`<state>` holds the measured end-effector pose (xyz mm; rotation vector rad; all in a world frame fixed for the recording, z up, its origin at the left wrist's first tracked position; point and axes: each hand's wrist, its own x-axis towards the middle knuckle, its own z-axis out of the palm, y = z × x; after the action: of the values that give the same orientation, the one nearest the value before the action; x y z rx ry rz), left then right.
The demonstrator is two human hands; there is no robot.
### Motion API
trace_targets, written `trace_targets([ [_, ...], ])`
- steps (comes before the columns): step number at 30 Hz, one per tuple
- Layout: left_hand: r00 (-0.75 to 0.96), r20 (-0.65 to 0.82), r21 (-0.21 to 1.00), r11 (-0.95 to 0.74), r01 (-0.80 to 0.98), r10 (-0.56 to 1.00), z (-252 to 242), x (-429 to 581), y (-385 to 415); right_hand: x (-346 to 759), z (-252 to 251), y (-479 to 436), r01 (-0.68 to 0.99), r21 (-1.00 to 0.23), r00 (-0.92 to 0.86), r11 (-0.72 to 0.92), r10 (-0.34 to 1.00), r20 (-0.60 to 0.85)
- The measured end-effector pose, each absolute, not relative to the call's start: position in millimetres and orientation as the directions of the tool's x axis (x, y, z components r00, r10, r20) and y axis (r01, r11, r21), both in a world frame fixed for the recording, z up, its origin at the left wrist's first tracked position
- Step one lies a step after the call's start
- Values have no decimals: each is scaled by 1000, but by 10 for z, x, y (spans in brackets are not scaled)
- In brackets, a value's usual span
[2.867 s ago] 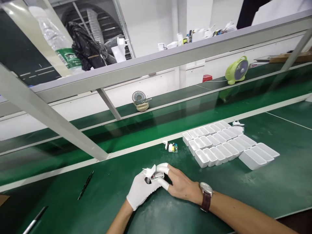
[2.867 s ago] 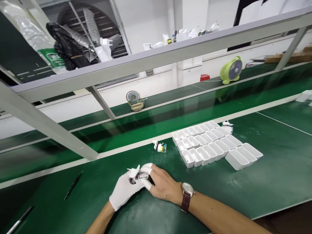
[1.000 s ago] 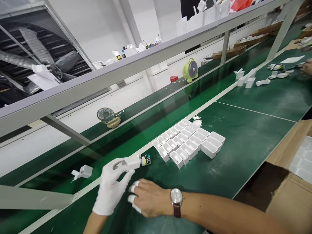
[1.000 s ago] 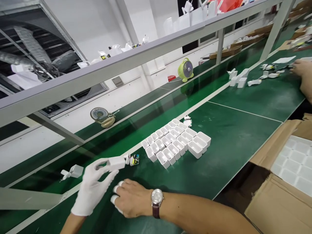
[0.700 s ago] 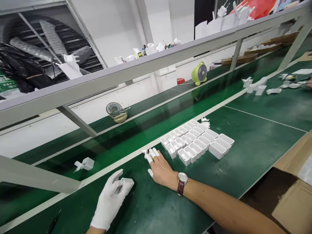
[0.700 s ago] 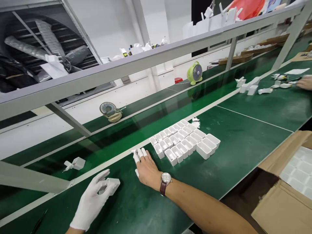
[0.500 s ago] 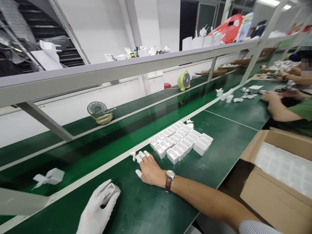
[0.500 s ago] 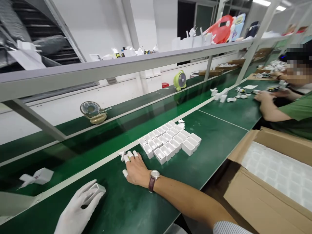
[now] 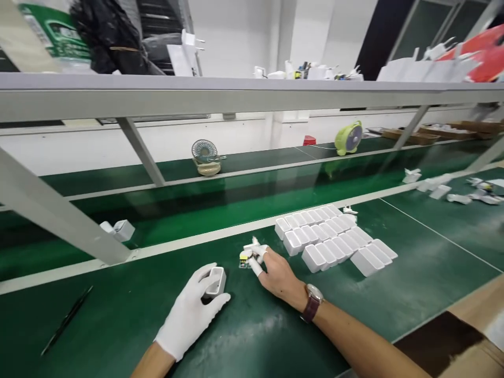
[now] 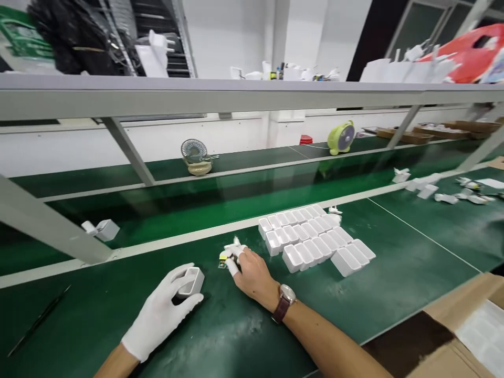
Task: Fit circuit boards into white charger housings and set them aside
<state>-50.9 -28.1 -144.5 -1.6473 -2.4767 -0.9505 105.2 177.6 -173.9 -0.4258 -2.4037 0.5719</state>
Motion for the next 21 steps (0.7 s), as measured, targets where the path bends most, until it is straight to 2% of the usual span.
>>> trace_targets([
  [3, -463, 306, 488, 281, 827, 832, -1420, -460, -291, 1073, -1738, 1718, 48, -537, -698, 842, 413, 585],
  [6, -480, 277, 503, 300, 810, 832, -1406, -432, -297, 1091, -1692, 1710, -7, -462, -682, 887, 334, 651],
  [12, -481, 250, 583, 266, 768, 840, -1427, -384, -301, 1118, -1706, 1759, -3, -359, -826, 933, 200, 526],
  [15, -510, 239, 659, 247, 710, 827, -1416, -349, -296, 1131, -1738, 1742, 12, -398, -858, 917, 215, 467],
  [21, -611, 38, 808, 335, 485, 791, -1315, -313, -281, 1150, -1793, 1715, 51, -444, -881, 895, 249, 402],
])
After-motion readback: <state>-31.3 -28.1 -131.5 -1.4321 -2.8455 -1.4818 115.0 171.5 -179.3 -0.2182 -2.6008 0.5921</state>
